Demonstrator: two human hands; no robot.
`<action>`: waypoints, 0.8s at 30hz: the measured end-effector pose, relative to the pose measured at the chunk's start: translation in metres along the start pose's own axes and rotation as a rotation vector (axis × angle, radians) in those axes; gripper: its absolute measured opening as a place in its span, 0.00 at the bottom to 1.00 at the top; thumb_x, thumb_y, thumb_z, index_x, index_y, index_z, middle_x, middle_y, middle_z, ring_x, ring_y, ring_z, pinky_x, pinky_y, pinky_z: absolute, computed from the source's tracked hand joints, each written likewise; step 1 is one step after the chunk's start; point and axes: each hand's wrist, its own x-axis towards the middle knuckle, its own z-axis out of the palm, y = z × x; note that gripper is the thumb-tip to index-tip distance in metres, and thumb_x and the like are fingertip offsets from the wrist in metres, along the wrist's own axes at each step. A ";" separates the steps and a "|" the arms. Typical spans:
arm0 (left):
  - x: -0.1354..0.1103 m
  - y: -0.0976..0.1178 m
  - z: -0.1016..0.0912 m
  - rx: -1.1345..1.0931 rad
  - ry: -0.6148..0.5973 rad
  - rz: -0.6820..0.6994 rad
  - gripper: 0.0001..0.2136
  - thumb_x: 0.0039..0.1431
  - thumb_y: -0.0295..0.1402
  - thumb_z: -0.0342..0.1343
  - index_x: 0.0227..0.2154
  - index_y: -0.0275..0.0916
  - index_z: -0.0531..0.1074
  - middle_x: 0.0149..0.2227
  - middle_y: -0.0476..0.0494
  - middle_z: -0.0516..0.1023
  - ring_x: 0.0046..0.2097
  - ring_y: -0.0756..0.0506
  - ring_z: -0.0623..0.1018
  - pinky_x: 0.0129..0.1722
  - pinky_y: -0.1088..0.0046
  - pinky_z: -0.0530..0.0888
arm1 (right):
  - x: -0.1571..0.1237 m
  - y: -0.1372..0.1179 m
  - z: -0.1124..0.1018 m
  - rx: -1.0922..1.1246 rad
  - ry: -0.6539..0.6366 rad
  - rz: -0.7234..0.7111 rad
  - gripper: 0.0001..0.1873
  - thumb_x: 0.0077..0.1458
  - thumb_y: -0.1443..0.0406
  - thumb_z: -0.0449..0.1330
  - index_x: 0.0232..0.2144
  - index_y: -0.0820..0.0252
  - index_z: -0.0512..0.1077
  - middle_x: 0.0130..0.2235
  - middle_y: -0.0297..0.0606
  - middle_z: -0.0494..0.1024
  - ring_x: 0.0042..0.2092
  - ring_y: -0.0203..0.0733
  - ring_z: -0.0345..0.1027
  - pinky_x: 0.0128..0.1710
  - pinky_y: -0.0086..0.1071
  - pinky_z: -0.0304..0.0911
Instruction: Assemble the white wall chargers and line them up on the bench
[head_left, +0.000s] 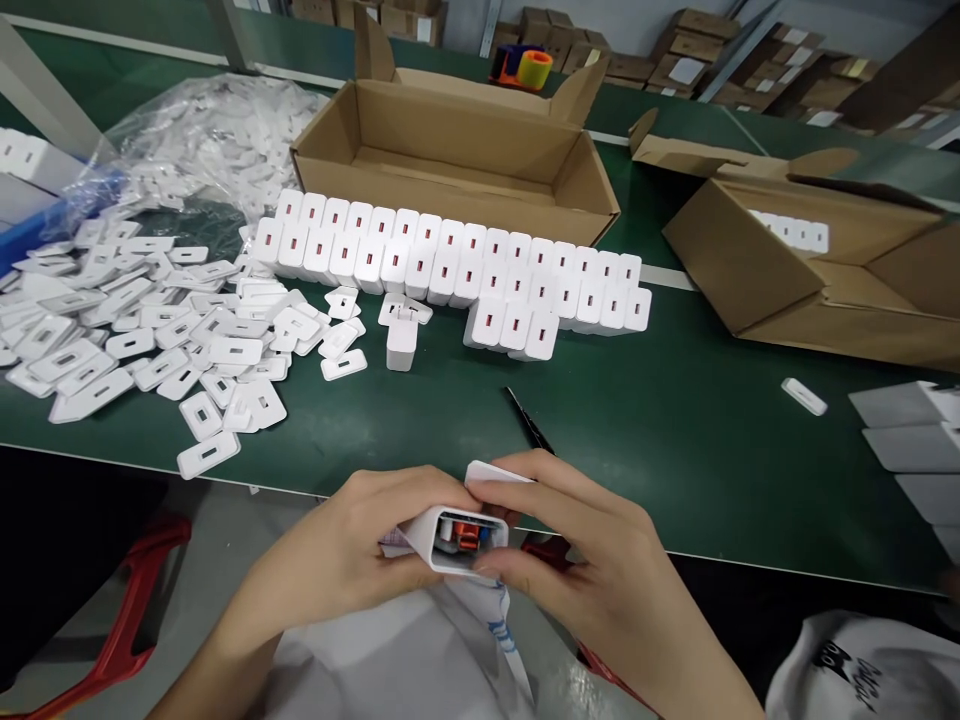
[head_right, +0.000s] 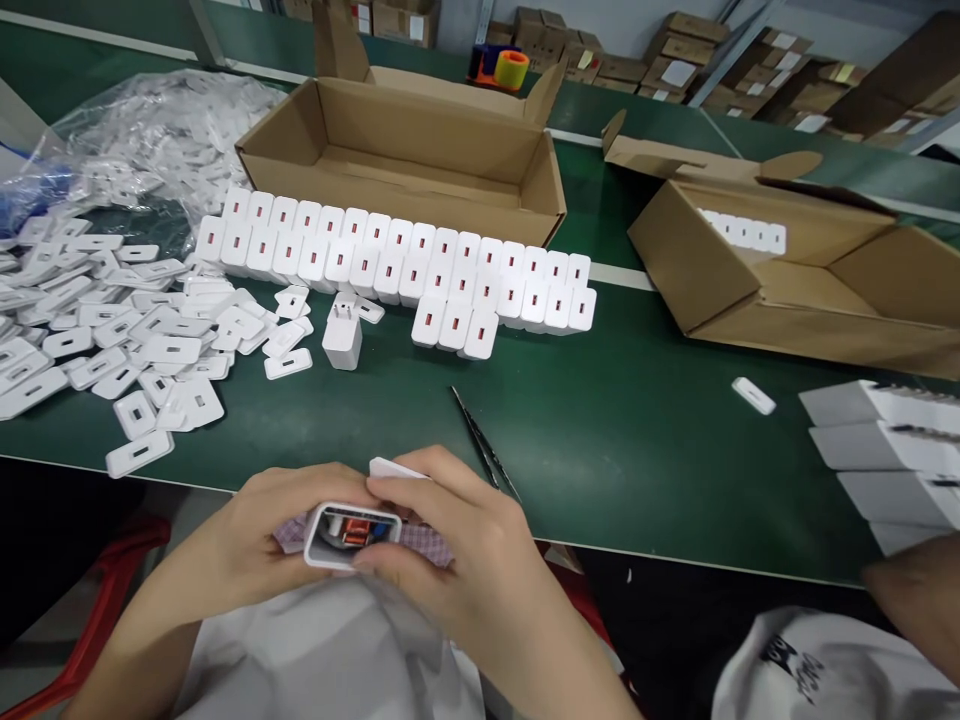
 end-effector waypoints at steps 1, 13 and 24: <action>0.000 0.000 0.000 0.011 -0.006 0.008 0.10 0.64 0.31 0.60 0.48 0.47 0.72 0.42 0.54 0.78 0.37 0.52 0.75 0.36 0.80 0.69 | -0.001 0.000 0.000 -0.012 -0.006 -0.004 0.11 0.62 0.63 0.63 0.47 0.55 0.74 0.44 0.37 0.77 0.39 0.36 0.76 0.38 0.27 0.76; -0.003 0.006 0.004 0.076 -0.001 -0.025 0.13 0.63 0.28 0.62 0.48 0.47 0.71 0.40 0.57 0.77 0.37 0.53 0.73 0.35 0.81 0.67 | -0.015 -0.015 0.011 -0.629 0.069 -0.323 0.14 0.68 0.73 0.50 0.52 0.78 0.68 0.45 0.54 0.76 0.45 0.46 0.75 0.40 0.33 0.75; -0.005 0.008 0.012 0.141 0.022 0.054 0.13 0.63 0.24 0.60 0.47 0.44 0.68 0.40 0.55 0.76 0.37 0.52 0.73 0.38 0.80 0.67 | -0.021 -0.011 0.014 -0.456 0.117 -0.286 0.13 0.68 0.73 0.51 0.53 0.71 0.68 0.44 0.48 0.75 0.46 0.40 0.73 0.45 0.27 0.73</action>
